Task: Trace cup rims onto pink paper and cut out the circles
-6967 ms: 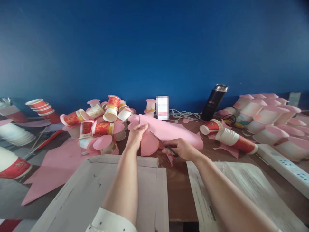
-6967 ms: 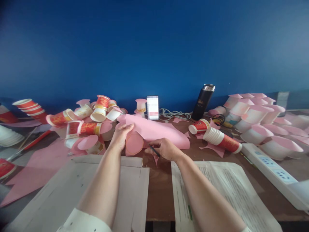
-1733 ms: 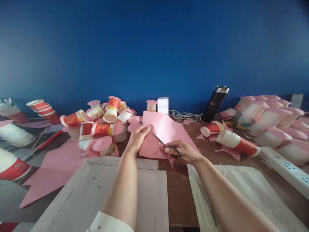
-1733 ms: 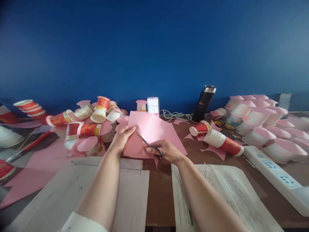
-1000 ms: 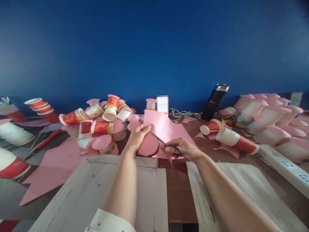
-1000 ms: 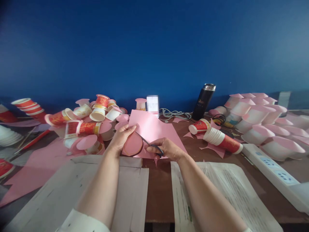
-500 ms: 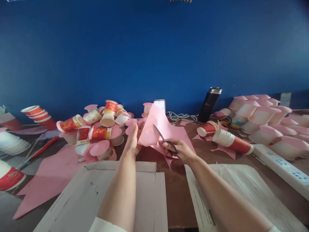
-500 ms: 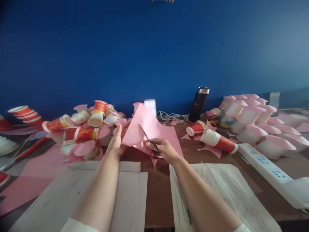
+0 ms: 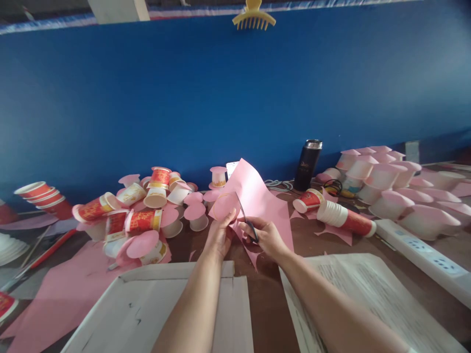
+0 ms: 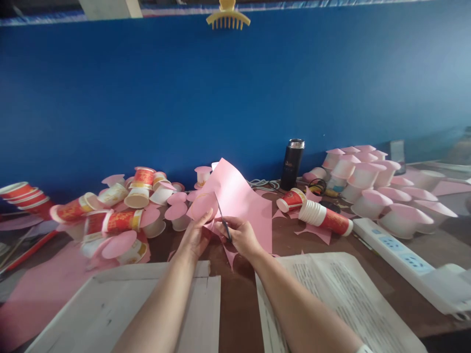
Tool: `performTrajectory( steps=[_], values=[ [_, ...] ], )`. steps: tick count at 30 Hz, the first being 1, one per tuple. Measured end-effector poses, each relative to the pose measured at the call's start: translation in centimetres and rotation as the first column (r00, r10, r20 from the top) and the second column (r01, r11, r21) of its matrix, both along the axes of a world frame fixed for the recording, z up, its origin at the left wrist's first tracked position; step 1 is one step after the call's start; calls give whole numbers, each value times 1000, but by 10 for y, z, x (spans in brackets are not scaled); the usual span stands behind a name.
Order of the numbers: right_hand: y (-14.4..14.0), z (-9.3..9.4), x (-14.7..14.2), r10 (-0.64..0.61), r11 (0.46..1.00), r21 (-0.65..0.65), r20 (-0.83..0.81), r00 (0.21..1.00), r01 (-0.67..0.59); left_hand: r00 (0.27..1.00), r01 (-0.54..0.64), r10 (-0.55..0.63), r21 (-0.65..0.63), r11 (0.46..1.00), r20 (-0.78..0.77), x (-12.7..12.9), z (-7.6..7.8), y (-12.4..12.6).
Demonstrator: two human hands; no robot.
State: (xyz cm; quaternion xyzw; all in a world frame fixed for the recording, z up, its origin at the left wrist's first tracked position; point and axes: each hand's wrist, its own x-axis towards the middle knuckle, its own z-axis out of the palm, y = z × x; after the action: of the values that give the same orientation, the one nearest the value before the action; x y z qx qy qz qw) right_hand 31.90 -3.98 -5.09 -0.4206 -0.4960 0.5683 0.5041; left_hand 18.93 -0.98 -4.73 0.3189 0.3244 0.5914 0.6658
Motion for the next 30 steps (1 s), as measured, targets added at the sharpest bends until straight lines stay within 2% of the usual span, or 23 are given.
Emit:
performTrajectory(
  steps=[5,8,12,19,30],
  values=[
    [1,0,1,14,1000,4,21,1000,-14,993,-119,117,-90,989,-25,2,0,1],
    [0,2,3,15,1000,-12,60,998,-14,982,-188,185,-87,978,-47,0,1,3],
    [1,2,5,10,1000,-13,84,996,-9,984,-163,156,-80,983,-87,-1,2,2],
    [5,-2,10,-5,999,39,107,994,1,984,-132,132,7,991,-121,-2,2,-1],
    [-1,13,10,-10,1000,-1,112,994,10,980,-116,122,47,992,-158,-7,0,2]
  ],
)
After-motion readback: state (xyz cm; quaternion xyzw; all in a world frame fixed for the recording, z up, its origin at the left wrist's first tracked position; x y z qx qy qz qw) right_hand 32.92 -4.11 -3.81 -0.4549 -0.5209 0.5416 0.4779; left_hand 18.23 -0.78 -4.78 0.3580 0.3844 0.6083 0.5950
